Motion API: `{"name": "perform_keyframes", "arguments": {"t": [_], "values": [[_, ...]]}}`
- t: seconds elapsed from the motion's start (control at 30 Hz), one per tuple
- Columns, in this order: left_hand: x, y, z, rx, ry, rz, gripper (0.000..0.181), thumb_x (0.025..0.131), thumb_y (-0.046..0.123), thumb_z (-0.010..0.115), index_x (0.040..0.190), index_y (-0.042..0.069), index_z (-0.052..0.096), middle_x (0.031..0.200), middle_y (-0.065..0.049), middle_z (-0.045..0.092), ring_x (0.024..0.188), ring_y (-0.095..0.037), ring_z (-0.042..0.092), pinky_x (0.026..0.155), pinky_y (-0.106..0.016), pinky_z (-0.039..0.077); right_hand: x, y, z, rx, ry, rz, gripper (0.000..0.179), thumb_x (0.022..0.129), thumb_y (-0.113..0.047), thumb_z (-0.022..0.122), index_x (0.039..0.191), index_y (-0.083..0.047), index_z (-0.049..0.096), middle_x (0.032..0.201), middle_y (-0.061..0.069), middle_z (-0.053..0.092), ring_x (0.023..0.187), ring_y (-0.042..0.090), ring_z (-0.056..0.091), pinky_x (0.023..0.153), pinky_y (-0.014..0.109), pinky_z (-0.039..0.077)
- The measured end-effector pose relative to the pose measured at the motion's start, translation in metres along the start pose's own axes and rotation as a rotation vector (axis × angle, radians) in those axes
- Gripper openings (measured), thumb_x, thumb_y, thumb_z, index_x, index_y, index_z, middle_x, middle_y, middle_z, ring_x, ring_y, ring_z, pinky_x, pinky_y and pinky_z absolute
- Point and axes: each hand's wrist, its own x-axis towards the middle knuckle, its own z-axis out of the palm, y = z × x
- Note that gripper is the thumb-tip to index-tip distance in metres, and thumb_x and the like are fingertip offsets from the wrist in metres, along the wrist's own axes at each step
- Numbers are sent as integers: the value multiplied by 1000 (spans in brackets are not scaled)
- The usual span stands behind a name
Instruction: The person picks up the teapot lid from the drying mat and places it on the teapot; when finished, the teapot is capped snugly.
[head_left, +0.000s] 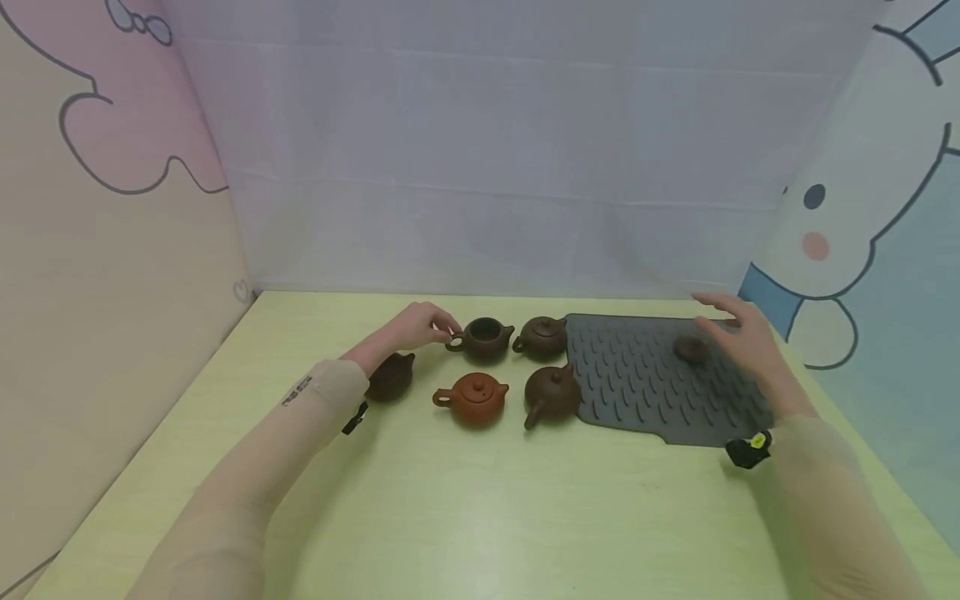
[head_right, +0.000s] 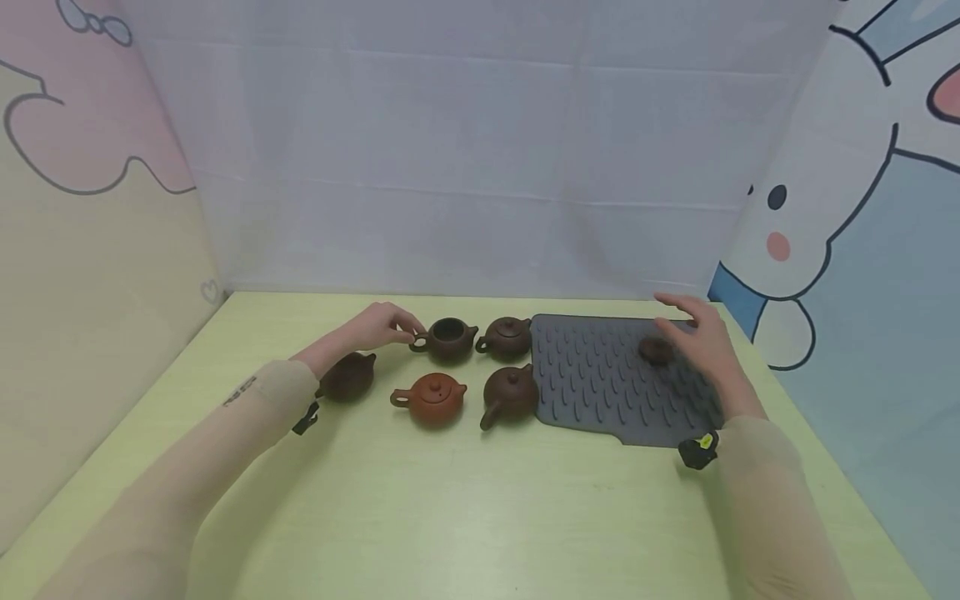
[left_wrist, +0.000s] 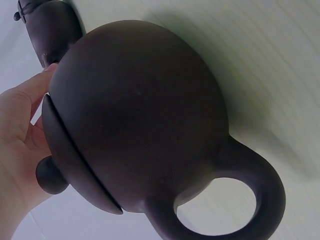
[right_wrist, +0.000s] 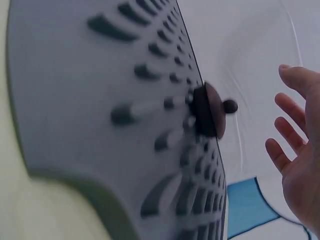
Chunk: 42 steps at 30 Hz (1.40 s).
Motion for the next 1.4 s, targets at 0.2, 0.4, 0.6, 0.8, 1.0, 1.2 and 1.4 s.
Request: {"name": "perform_keyframes", "arguments": {"t": [0.2, 0.4, 0.6, 0.8, 1.0, 1.2, 1.4], "values": [[-2, 1, 0, 2, 4, 9, 23, 94, 13, 64, 115, 14, 74, 106, -4, 77, 102, -24, 69, 87, -39, 54, -14, 23, -5, -16, -31, 9, 47, 98, -24, 63, 142, -10, 53, 143, 23, 49, 128, -5, 41, 100, 64, 40], [-2, 2, 1, -13, 4, 5, 24, 94, 12, 63, 116, 13, 73, 112, -6, 76, 104, -25, 69, 88, -39, 55, -17, 32, -3, -51, -127, -2, 48, 98, -26, 62, 141, -6, 52, 145, 28, 48, 138, 26, 43, 99, 69, 37], [-2, 1, 0, -10, 3, 6, 24, 94, 13, 64, 115, 14, 74, 110, -5, 76, 103, -24, 68, 87, -39, 54, -17, 34, 1, -55, -186, -12, 41, 99, -20, 60, 132, 3, 56, 139, 32, 50, 125, 52, 44, 96, 71, 36], [-2, 1, 0, -1, 5, 8, 23, 94, 13, 64, 115, 14, 74, 110, -5, 76, 105, -25, 68, 89, -40, 54, -15, 33, 2, -91, -177, 5, 34, 99, -20, 59, 123, 4, 64, 130, 31, 58, 121, 47, 50, 97, 68, 39], [-1, 2, -1, -2, 4, 4, 24, 94, 12, 64, 116, 13, 74, 112, -5, 76, 107, -25, 68, 91, -41, 54, -6, 27, 1, -145, -215, 78, 39, 100, -28, 57, 124, 2, 64, 130, 31, 59, 125, 52, 48, 98, 69, 37], [-2, 4, -2, 3, -5, 7, 24, 96, 13, 63, 118, 13, 73, 113, -6, 75, 108, -26, 68, 92, -42, 54, 4, 14, 0, -170, -241, 109, 40, 101, -31, 56, 124, 1, 65, 130, 30, 60, 124, 49, 50, 99, 67, 39], [-2, 4, -2, 2, -10, 1, 24, 96, 13, 62, 118, 13, 73, 112, -5, 76, 108, -25, 68, 92, -42, 54, 14, 0, 2, -168, -234, 100, 40, 101, -32, 56, 124, -1, 65, 131, 28, 60, 124, 47, 51, 99, 67, 39]]}}
